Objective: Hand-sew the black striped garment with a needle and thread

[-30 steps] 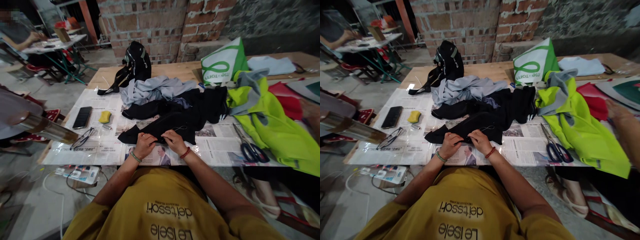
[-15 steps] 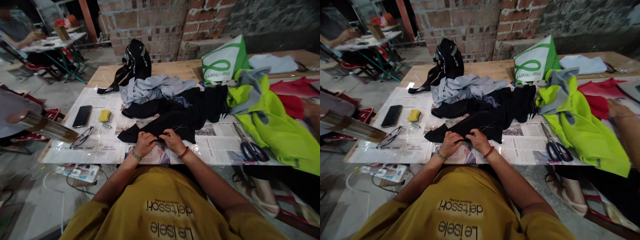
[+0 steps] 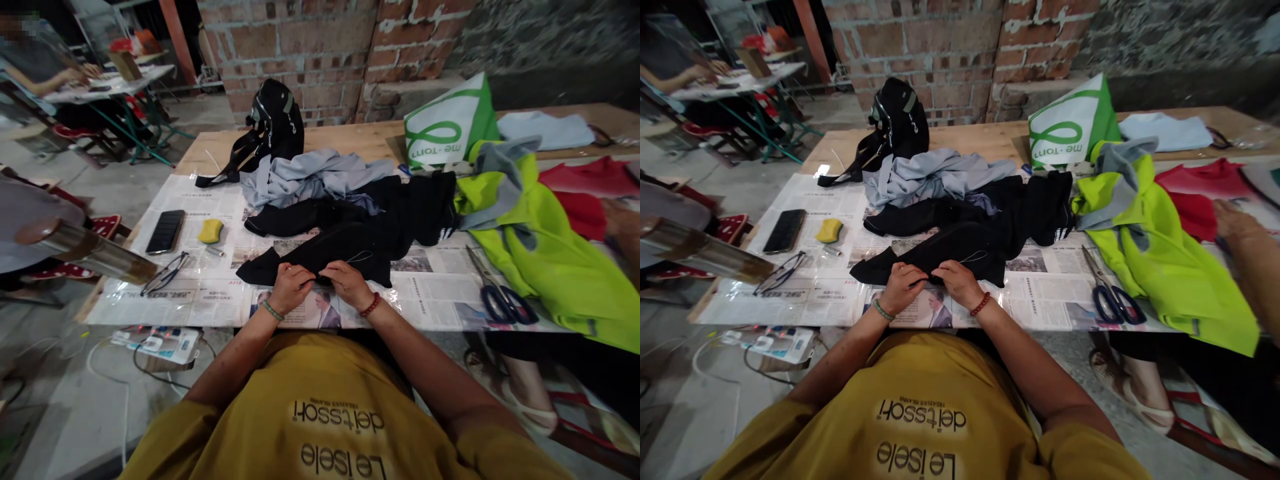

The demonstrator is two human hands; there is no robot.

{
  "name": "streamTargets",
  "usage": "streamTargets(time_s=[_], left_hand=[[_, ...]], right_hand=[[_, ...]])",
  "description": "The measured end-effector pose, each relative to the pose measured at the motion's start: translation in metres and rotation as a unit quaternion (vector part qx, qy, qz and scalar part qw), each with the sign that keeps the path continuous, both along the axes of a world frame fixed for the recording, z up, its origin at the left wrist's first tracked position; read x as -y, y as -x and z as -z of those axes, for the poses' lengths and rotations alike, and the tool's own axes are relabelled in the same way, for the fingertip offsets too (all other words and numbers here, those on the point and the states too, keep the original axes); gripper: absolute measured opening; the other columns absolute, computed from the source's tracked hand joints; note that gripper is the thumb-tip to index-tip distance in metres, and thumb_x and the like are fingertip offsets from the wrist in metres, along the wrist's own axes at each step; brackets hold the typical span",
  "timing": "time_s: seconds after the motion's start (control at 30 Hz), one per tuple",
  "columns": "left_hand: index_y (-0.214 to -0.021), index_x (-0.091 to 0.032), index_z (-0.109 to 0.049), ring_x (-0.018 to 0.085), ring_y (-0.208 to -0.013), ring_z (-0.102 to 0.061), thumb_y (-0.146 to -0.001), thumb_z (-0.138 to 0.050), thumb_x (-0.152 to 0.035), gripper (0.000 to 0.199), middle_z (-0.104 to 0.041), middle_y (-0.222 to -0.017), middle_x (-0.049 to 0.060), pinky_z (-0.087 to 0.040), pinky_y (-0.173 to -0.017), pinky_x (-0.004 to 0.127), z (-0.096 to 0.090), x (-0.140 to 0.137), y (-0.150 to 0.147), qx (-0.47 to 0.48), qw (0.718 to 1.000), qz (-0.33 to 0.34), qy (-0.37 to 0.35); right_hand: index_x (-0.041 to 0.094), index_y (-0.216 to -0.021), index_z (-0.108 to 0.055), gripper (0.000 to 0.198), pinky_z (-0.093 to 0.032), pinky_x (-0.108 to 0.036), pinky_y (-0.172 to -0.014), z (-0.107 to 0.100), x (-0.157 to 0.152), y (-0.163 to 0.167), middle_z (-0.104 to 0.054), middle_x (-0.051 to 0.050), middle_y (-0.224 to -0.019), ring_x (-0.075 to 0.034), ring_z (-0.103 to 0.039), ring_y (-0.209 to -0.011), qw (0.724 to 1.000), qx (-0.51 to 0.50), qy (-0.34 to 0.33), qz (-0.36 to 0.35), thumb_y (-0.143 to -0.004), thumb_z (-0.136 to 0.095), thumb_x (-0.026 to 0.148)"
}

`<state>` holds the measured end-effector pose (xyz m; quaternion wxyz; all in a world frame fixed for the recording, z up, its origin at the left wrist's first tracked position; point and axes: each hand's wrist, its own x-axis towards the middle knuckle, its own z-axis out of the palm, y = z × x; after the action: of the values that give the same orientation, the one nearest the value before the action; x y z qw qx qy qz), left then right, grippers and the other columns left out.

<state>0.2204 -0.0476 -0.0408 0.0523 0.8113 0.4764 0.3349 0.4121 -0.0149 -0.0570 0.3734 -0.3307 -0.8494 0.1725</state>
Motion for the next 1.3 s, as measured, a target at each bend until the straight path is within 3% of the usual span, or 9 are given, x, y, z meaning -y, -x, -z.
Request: streamTargets(time_s=[0.1,0.23,0.4,0.53,0.63,0.83,1.03,1.2,1.3], left_hand=[[-0.081,-0.022,-0.066,0.013,-0.078,-0.061,-0.080,-0.056,-0.017,0.011,-0.069,-0.081,0.000,-0.033,-0.082,0.035,0.001,-0.001,0.001,-0.002,1.000,0.003,0.002],[-0.082,-0.022,-0.067,0.013,-0.079,-0.060,-0.081,-0.056,-0.017,0.011,-0.069,-0.081,0.000,-0.033,-0.082,0.035,0.001,-0.001,0.001,-0.006,1.000,0.008,0.004],[-0.081,-0.022,-0.066,0.013,-0.078,-0.060,-0.081,-0.058,-0.019,0.009,-0.069,-0.082,0.000,-0.034,-0.081,0.035,-0.001,0.000,0.001,-0.002,1.000,0.005,0.003],[-0.081,-0.022,-0.066,0.013,-0.078,-0.061,-0.081,-0.057,-0.018,0.009,-0.069,-0.081,0.000,-0.034,-0.082,0.035,-0.002,0.000,0.001,0.003,1.000,0.007,0.005],[-0.081,-0.022,-0.066,0.013,-0.078,-0.061,-0.081,-0.057,-0.017,0.010,-0.069,-0.081,0.000,-0.034,-0.083,0.035,-0.001,0.000,0.001,0.003,1.000,0.009,0.006],[-0.083,-0.022,-0.066,0.013,-0.079,-0.061,-0.080,-0.055,-0.016,0.013,-0.069,-0.081,0.000,-0.034,-0.084,0.036,0.000,0.000,0.001,-0.004,1.000,0.007,0.017],[-0.082,-0.021,-0.067,0.013,-0.080,-0.061,-0.081,-0.055,-0.016,0.012,-0.070,-0.081,0.000,-0.034,-0.085,0.035,-0.001,0.000,0.001,-0.005,1.000,0.009,0.021],[-0.086,-0.022,-0.067,0.014,-0.081,-0.061,-0.084,-0.054,-0.019,0.013,-0.070,-0.084,0.001,-0.034,-0.084,0.036,-0.002,0.000,0.002,-0.012,1.000,0.015,0.023],[-0.086,-0.022,-0.067,0.014,-0.081,-0.060,-0.085,-0.053,-0.020,0.014,-0.070,-0.085,0.002,-0.033,-0.083,0.036,-0.002,0.000,0.002,-0.011,1.000,0.014,0.021]], right_hand=[[0.023,-0.096,-0.066,0.027,-0.049,-0.029,-0.078,-0.010,0.000,0.002,-0.066,-0.005,-0.091,-0.015,-0.059,-0.086,0.997,-0.055,0.046,-0.008,-0.087,-0.042,0.015],[0.023,-0.098,-0.065,0.022,-0.049,-0.029,-0.077,-0.022,0.000,0.009,-0.068,-0.003,-0.087,-0.014,-0.062,-0.082,0.980,-0.114,0.160,0.015,-0.084,-0.048,0.018],[0.020,-0.086,-0.065,0.015,-0.049,-0.026,-0.069,-0.028,-0.002,0.018,-0.068,-0.001,-0.077,-0.012,-0.062,-0.069,0.933,-0.178,0.313,0.023,-0.078,-0.053,0.024],[0.019,-0.082,-0.063,0.013,-0.048,-0.025,-0.062,-0.029,-0.003,0.020,-0.066,0.000,-0.072,-0.011,-0.060,-0.063,0.895,-0.223,0.386,0.027,-0.074,-0.056,0.027],[0.019,-0.078,-0.059,0.010,-0.047,-0.024,-0.061,-0.029,-0.003,0.021,-0.064,0.001,-0.071,-0.010,-0.059,-0.060,0.894,-0.224,0.388,0.030,-0.073,-0.055,0.026],[0.019,-0.073,-0.057,0.010,-0.043,-0.022,-0.055,-0.028,-0.003,0.025,-0.060,0.003,-0.064,-0.010,-0.056,-0.056,0.931,-0.145,0.329,0.060,-0.075,-0.053,0.028],[0.018,-0.070,-0.058,0.023,-0.039,-0.021,-0.049,-0.026,-0.010,0.025,-0.058,0.002,-0.062,-0.009,-0.051,-0.049,0.929,-0.102,0.345,0.089,-0.080,-0.049,0.037],[0.018,-0.062,-0.054,0.029,-0.034,-0.021,-0.053,-0.026,-0.016,0.027,-0.052,0.003,-0.054,-0.010,-0.048,-0.054,0.959,-0.027,0.265,0.098,-0.084,-0.045,0.034],[0.017,-0.059,-0.052,0.030,-0.031,-0.021,-0.053,-0.028,-0.018,0.029,-0.049,0.003,-0.053,-0.009,-0.046,-0.055,0.960,0.006,0.263,0.095,-0.084,-0.044,0.033]])
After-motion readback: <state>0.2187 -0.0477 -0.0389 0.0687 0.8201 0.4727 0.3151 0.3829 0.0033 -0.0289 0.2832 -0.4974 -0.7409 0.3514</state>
